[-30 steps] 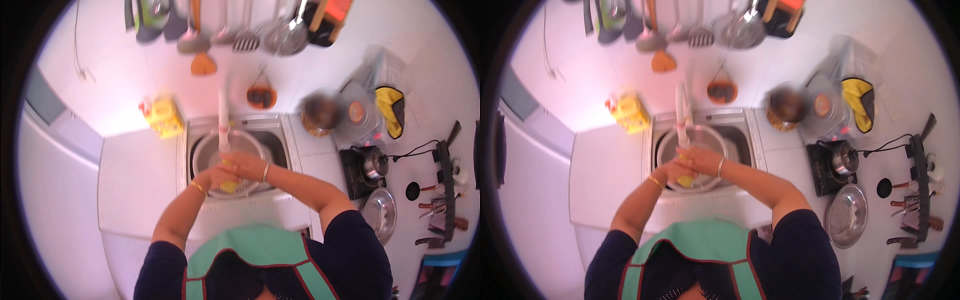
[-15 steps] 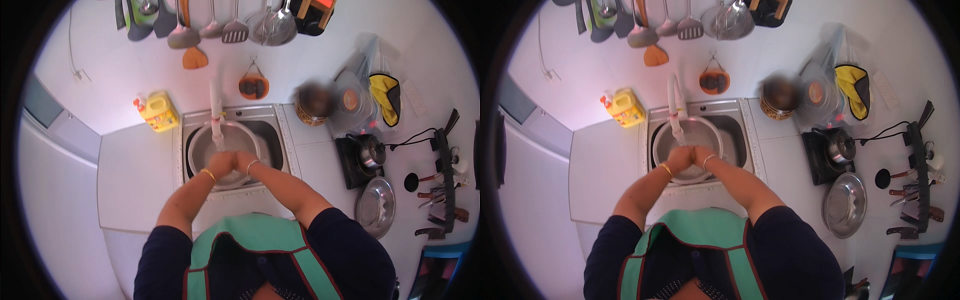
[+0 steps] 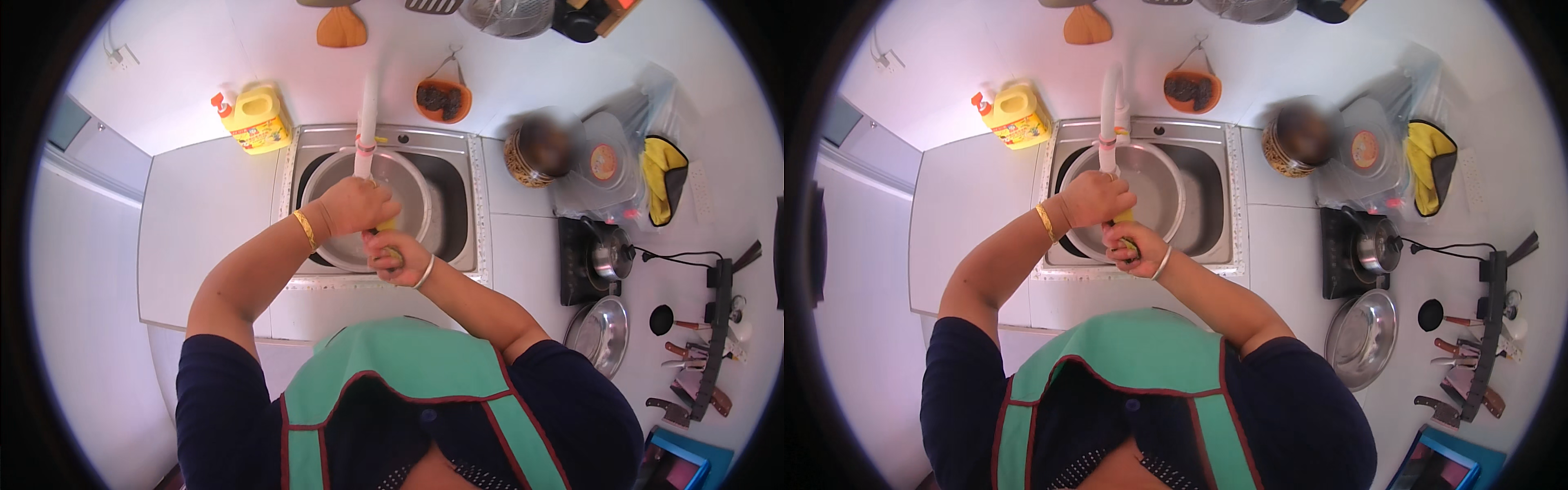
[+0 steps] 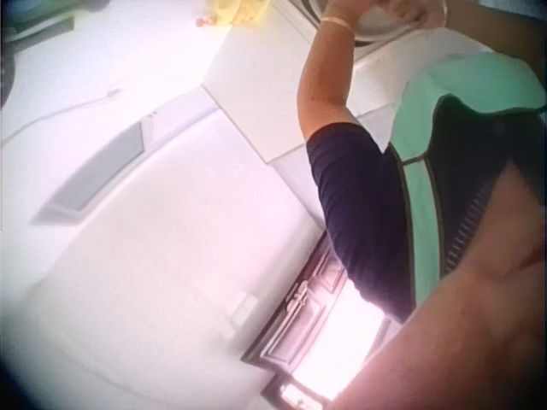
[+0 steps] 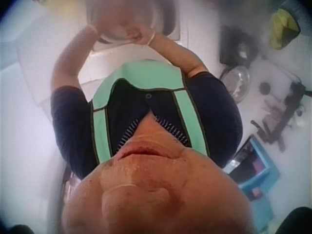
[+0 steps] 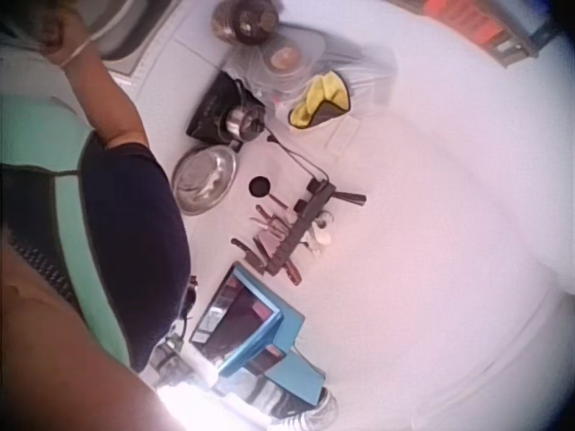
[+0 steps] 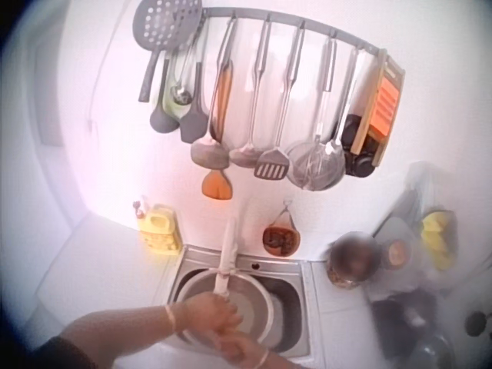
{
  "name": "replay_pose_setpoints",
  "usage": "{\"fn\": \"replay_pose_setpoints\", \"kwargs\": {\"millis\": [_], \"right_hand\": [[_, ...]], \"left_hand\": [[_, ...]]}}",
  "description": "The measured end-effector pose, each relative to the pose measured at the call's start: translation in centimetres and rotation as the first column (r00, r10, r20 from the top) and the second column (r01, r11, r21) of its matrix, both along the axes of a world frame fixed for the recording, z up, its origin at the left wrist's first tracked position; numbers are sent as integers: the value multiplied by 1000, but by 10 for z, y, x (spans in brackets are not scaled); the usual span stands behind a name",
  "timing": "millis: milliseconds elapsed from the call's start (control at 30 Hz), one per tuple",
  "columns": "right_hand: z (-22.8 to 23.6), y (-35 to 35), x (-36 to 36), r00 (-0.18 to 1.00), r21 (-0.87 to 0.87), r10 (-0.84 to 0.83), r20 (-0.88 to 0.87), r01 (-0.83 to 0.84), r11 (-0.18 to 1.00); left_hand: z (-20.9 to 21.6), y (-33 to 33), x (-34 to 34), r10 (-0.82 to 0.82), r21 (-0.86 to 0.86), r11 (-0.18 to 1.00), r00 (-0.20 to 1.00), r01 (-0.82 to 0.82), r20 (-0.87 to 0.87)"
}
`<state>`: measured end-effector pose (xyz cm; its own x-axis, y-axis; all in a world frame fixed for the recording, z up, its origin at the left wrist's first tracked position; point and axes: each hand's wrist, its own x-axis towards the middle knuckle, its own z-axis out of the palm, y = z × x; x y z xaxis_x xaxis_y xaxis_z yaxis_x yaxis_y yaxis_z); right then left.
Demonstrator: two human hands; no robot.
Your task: The person washes a tomato, an eggplant, and green beans by hand under a faucet, then uses a yellow cloth to wipe and dry a large metal bowl, the sink area, and the stovetop.
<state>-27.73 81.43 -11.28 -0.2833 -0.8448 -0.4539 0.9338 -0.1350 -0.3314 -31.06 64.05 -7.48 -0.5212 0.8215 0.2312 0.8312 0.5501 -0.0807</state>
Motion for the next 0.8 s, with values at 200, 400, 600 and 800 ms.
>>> {"fn": "replay_pose_setpoints", "kwargs": {"millis": [200, 400, 600, 800], "right_hand": [[-13, 6, 6, 912, -437, 58, 407, 138, 889], [-123, 53, -13, 533, 670, 498, -684, 188, 718], [-136, 56, -61, 441, 607, 421, -793, 638, 475], [-170, 64, -88, 562, 661, 370, -740, 711, 241]], "left_hand": [[-49, 15, 19, 288, 364, 873, 945, -325, 154], [-147, 12, 57, 492, 361, 652, 734, -667, 468], [-201, -27, 47, 639, 157, 259, 291, -953, 712], [-195, -2, 51, 636, 152, 474, 456, -867, 623]]}}
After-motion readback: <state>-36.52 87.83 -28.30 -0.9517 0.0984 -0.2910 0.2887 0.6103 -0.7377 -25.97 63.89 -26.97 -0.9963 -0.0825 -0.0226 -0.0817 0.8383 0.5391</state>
